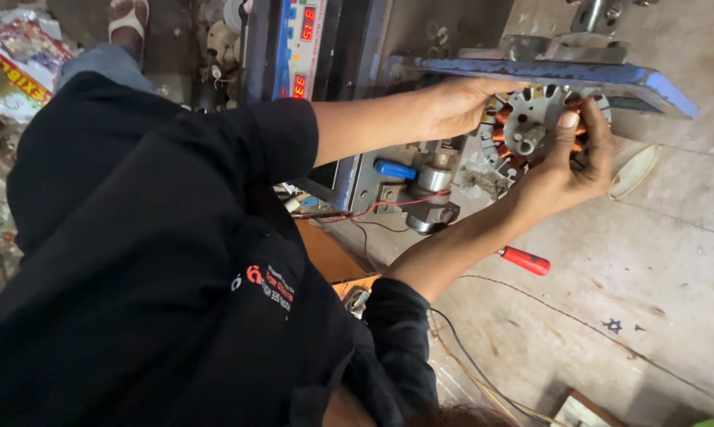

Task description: The person operates a coil winding machine, feeding copper wire onto a rotor core held in the machine's chuck. They repeatedly press a control button to advance the winding cycle and adjust the wire with their hands to maintain alignment.

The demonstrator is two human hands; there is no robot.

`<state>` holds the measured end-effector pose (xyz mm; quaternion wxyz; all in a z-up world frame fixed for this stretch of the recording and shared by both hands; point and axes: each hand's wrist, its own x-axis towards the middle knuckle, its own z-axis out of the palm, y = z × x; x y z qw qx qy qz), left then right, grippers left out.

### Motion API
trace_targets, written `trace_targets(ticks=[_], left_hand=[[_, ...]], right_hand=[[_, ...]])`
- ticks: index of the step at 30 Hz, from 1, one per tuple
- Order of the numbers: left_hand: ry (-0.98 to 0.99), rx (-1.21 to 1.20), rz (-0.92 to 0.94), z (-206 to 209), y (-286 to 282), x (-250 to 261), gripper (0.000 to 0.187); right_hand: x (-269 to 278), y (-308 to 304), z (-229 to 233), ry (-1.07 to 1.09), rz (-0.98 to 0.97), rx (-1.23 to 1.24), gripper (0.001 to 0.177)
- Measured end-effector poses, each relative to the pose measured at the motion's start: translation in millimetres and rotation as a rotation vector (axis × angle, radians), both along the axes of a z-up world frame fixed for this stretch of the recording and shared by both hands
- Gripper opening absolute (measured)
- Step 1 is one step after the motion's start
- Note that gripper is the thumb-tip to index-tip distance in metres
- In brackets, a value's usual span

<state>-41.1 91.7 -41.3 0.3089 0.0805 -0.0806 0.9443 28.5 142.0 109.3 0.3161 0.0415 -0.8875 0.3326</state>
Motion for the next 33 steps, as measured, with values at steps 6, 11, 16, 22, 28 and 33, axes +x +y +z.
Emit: trace_targets(ticks=[6, 11, 16, 22, 28, 33], left_hand=[[-0.097, -0.114, 0.065, -1.7, 13.2, -2.8, 0.028], [-0.124, -0.117, 0.022, -6.4, 20.4, -7.3, 0.032], [-0.061, -0.121, 0.015, -5.8, 17.6, -4.0, 0.038], [-0.125, -0.179, 0.007, -8.6, 16.4, -2.8, 0.029], [-0.076, 0.082, -0.100, -6.1, 13.9, 0.6, 0.024], [-0.103, 0.113, -0.092, 3.3, 8.3, 5.1, 0.020]], right_hand=[[-2.8, -0.9, -1.4, 0.021, -0.006, -0.006, 0.022], [-1.3, 0.2, 1.0, 0.007, -0.022, 0.058, 0.022], [-2.6, -3.1, -2.6, 0.047, -0.039, 0.021, 0.022], [-4.2, -9.8, 3.8, 0.007, -0.039, 0.089, 0.021], [-6.3, -12.4, 17.9, -0.067, -0.050, 0.071, 0.018], [-9.0, -6.1, 30.3, -0.157, -0.051, 0.068, 0.021]])
